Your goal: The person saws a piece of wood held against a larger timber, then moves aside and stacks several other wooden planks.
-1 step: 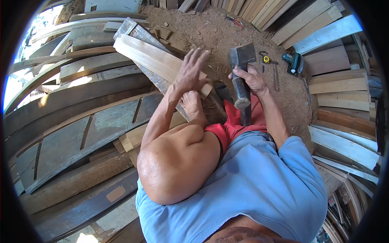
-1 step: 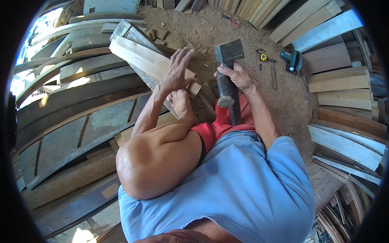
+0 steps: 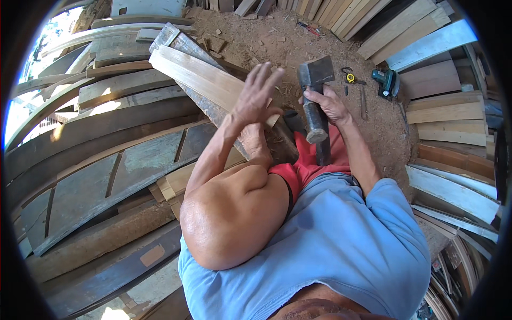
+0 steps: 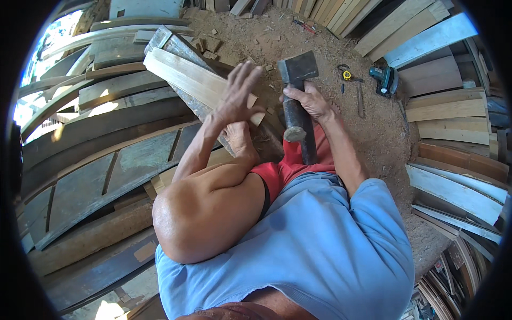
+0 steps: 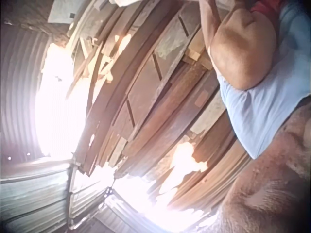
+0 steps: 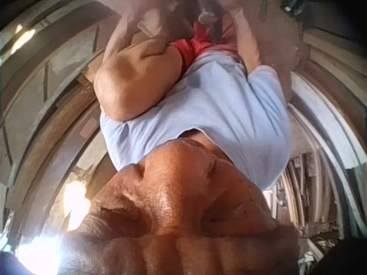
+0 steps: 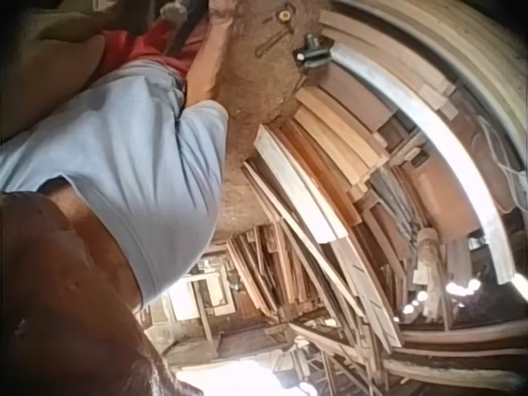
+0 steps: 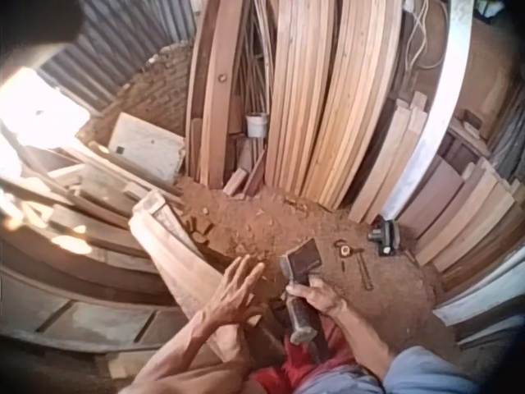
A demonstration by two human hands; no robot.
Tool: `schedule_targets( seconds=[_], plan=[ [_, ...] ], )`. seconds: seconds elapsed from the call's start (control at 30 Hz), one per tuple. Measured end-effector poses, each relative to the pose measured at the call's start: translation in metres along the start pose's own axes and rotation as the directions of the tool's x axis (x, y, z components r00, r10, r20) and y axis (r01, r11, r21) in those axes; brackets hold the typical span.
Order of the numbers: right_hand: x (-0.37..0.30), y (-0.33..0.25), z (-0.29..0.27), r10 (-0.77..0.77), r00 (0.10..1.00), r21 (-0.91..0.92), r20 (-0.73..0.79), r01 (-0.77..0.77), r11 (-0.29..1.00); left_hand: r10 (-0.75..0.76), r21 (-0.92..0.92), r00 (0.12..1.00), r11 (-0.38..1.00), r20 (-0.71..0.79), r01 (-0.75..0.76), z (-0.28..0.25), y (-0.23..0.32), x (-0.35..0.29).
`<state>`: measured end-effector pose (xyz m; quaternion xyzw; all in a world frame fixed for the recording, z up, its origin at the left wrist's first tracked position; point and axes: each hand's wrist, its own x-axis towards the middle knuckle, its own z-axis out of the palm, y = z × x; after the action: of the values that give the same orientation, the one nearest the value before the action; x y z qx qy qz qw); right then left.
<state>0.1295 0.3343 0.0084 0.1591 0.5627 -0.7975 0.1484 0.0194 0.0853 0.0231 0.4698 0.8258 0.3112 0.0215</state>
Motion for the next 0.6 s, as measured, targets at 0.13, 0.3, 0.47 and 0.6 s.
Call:
schedule_targets(
  seconds=[0.13, 0.3, 0.47, 0.6],
  plan=[
    [0.028, 0.018, 0.013, -0.156, 0.987, -0.145, 0.037, 0.160, 0.976, 0.307, 0.004, 0.952, 0.952, 0.005, -0.307, 0.008, 0.054, 0.016],
    [0.036, 0.008, 0.016, -0.028, 0.999, -0.248, 0.030, 0.034, 0.968, 0.282, -0.319, 0.959, 0.910, 0.010, -0.264, -0.010, 0.058, 0.038],
    [0.015, -0.027, 0.014, -0.031, 0.999, -0.164, -0.014, 0.029, 0.986, -0.091, -0.819, 0.996, 0.573, -0.027, 0.030, -0.015, 0.058, 0.042],
    [-0.010, -0.052, 0.010, -0.045, 0.998, -0.232, -0.037, 0.035, 0.972, -0.419, -0.740, 0.906, 0.627, -0.058, 0.242, -0.007, 0.037, 0.044]
  ],
)
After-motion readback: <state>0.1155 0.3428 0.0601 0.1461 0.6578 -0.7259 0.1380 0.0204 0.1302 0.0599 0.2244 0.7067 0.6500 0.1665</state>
